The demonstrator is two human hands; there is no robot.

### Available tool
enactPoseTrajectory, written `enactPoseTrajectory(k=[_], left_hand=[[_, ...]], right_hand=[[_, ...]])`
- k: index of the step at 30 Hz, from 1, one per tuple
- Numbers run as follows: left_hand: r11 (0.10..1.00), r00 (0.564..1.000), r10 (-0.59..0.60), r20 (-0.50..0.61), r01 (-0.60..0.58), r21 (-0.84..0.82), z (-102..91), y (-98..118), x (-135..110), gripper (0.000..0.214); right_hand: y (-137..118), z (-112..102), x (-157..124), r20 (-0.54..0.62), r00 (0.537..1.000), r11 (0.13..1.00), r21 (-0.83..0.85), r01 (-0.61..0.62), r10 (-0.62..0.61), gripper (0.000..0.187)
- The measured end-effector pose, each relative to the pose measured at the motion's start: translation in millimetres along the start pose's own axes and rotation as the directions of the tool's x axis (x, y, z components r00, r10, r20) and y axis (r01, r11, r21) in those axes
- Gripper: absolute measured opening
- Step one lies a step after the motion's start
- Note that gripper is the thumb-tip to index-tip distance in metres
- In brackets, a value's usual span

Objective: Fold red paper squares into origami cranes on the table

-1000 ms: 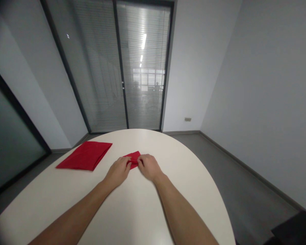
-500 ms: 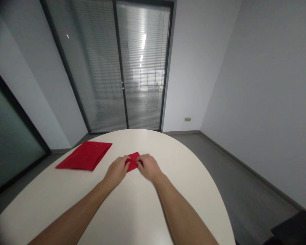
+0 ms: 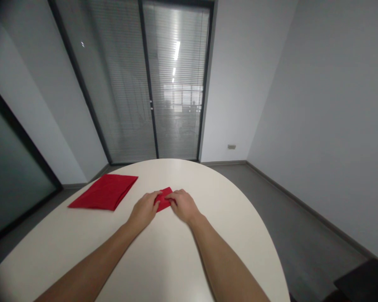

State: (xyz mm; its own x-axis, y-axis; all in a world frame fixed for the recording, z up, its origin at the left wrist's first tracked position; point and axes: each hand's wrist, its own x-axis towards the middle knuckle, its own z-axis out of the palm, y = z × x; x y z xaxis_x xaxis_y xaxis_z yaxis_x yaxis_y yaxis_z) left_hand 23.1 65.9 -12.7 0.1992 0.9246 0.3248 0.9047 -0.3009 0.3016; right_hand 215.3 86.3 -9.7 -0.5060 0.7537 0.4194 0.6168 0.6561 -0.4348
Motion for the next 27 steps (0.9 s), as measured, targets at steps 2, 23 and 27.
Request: enactPoseTrajectory(k=[2, 23, 27], left_hand=[[1.000, 1.000, 0.006, -0.002, -0.006, -0.005, 0.5, -0.9, -0.4, 0.037], [0.995, 1.000, 0.024, 0.009, -0.025, 0.096, -12.3, 8.8, -2.2, 0.032], [0.997, 1.000, 0.028, -0.005, -0.028, 0.070, -9.9, 10.6, -3.4, 0.031]], right_hand=[[-0.1, -0.1, 0.1, 0.009, 1.000, 1.000, -0.001, -0.002, 0.002, 0.038], [-2.9, -0.6, 0.8, 0.014, 0.999, 0.997, -0.066, -0.032, 0.033, 0.033], [-8.6, -6.3, 3.2, 0.031, 1.000, 0.995, -0.098, 0.010, -0.007, 0.023]])
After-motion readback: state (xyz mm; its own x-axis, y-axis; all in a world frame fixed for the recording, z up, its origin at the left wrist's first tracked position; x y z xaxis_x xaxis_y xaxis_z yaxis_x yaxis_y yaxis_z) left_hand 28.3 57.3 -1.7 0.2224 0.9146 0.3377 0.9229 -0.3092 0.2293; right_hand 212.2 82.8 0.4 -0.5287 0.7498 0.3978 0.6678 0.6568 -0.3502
